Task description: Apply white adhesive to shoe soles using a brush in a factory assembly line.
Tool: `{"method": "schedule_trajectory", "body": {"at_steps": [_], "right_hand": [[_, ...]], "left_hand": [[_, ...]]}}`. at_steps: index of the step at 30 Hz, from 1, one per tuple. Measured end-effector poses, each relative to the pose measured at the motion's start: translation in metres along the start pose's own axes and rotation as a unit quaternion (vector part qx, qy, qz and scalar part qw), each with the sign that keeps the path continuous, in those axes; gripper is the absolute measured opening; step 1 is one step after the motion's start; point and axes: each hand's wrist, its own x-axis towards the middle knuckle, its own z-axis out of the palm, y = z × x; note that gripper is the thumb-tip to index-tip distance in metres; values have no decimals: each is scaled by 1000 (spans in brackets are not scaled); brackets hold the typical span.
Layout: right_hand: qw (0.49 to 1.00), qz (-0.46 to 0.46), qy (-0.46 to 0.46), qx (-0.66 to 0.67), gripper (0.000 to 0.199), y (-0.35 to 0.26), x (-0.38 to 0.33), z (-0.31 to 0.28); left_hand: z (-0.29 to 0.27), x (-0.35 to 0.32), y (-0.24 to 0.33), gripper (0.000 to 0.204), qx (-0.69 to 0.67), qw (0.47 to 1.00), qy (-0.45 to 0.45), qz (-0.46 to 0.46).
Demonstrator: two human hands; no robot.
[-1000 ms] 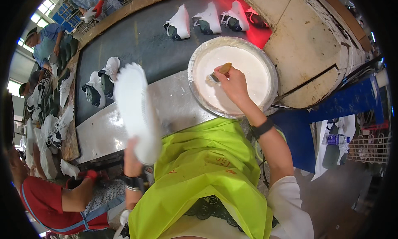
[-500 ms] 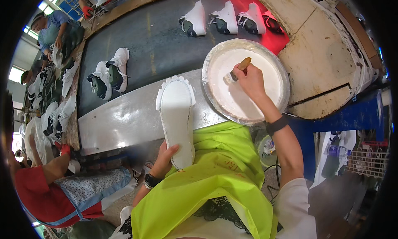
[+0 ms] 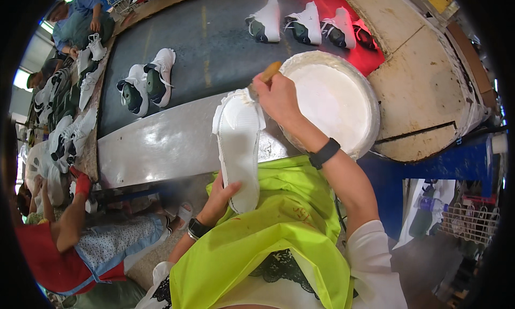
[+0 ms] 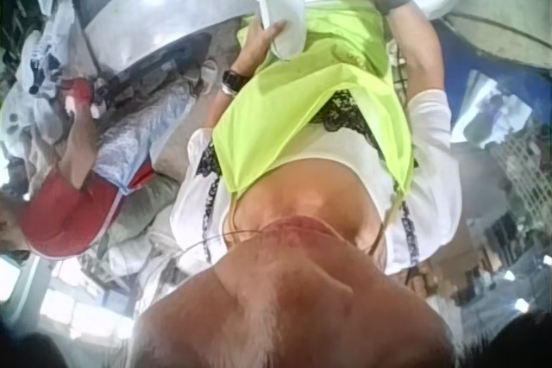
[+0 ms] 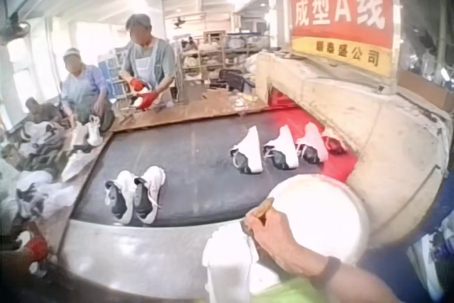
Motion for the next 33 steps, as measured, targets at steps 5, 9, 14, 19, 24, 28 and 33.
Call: {"method": "schedule_trajectory", "body": {"at_steps": [5, 9, 14, 19, 24, 28, 33], "right_hand": [[972, 48, -23, -229, 30, -32, -65, -19], [974, 55, -26, -217, 25, -29, -64, -25], [987, 12, 48, -154, 24, -34, -28, 9], [989, 29, -69, -130, 25, -55, -70, 20], [990, 85, -105, -46, 25, -48, -28, 21], [970, -15, -50, -238, 23, -54, -1, 15], [977, -17, -61, -202, 25, -71, -21, 15]], "left_hand": [[-6, 1, -8, 73, 10, 1000, 14, 17], [-5, 0, -6, 73, 8, 1000, 10, 23], [0, 4, -12, 72, 84, 994, 49, 42], [2, 7, -16, 73, 56, 995, 39, 68], [8, 7, -10, 75, 73, 994, 37, 76], [9, 8, -10, 81, 141, 984, 66, 85], [9, 10, -14, 89, 187, 975, 95, 71]]}}
